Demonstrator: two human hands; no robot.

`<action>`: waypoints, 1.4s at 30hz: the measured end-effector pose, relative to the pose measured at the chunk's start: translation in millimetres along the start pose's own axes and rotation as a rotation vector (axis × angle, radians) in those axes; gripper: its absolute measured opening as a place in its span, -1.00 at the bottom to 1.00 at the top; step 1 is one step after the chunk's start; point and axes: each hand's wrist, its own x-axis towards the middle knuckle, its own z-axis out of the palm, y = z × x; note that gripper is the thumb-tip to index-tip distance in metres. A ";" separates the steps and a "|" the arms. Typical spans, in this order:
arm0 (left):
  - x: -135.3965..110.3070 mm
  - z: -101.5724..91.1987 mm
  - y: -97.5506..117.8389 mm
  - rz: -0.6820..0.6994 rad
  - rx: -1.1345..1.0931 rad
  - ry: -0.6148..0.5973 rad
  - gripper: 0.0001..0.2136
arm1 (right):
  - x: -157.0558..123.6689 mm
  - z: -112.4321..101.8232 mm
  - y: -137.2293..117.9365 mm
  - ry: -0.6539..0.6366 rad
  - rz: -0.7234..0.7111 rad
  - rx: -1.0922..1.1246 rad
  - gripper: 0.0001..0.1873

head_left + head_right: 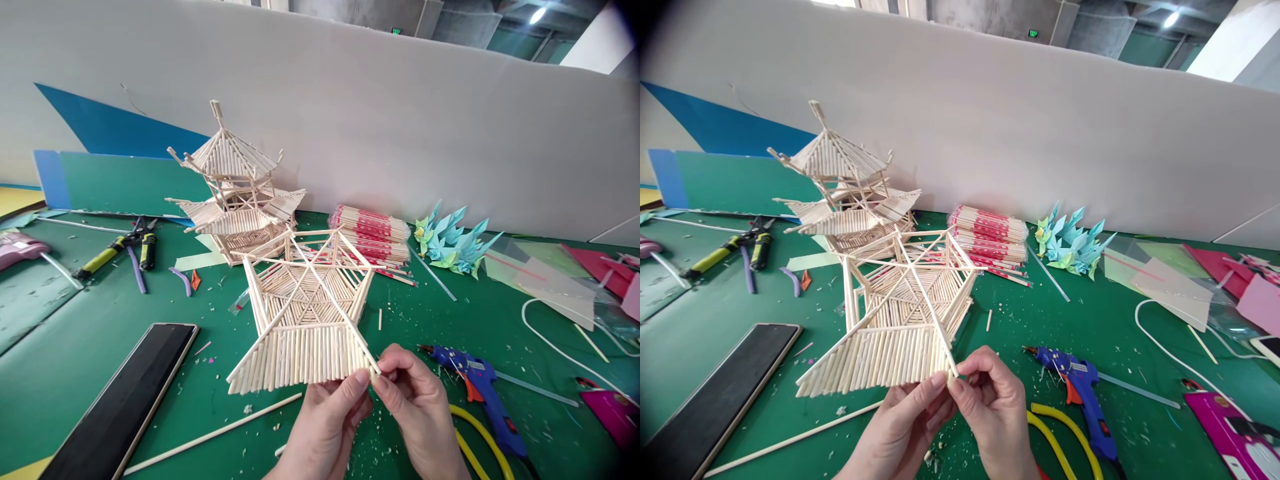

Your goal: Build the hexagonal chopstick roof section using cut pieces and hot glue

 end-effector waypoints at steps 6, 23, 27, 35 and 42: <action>1.2 -0.7 0.5 -0.011 -0.007 0.004 -0.72 | 0.1 -0.7 0.9 -0.016 -0.062 -0.014 -0.90; 1.2 2.4 1.5 -0.004 0.022 0.023 -0.70 | -2.2 -0.4 0.7 -0.017 -0.171 -0.153 -0.86; -0.7 2.8 3.8 -0.005 0.035 -0.025 -0.69 | -4.4 3.7 -3.6 0.070 -0.127 -0.106 -0.90; -21.0 -9.5 6.9 0.015 0.220 -0.033 -0.76 | -16.1 -4.1 2.3 0.162 -0.006 -0.081 -0.85; -29.2 -31.6 -4.3 0.068 0.523 0.002 -0.62 | -16.9 -5.5 3.5 0.147 -0.023 -0.080 -0.85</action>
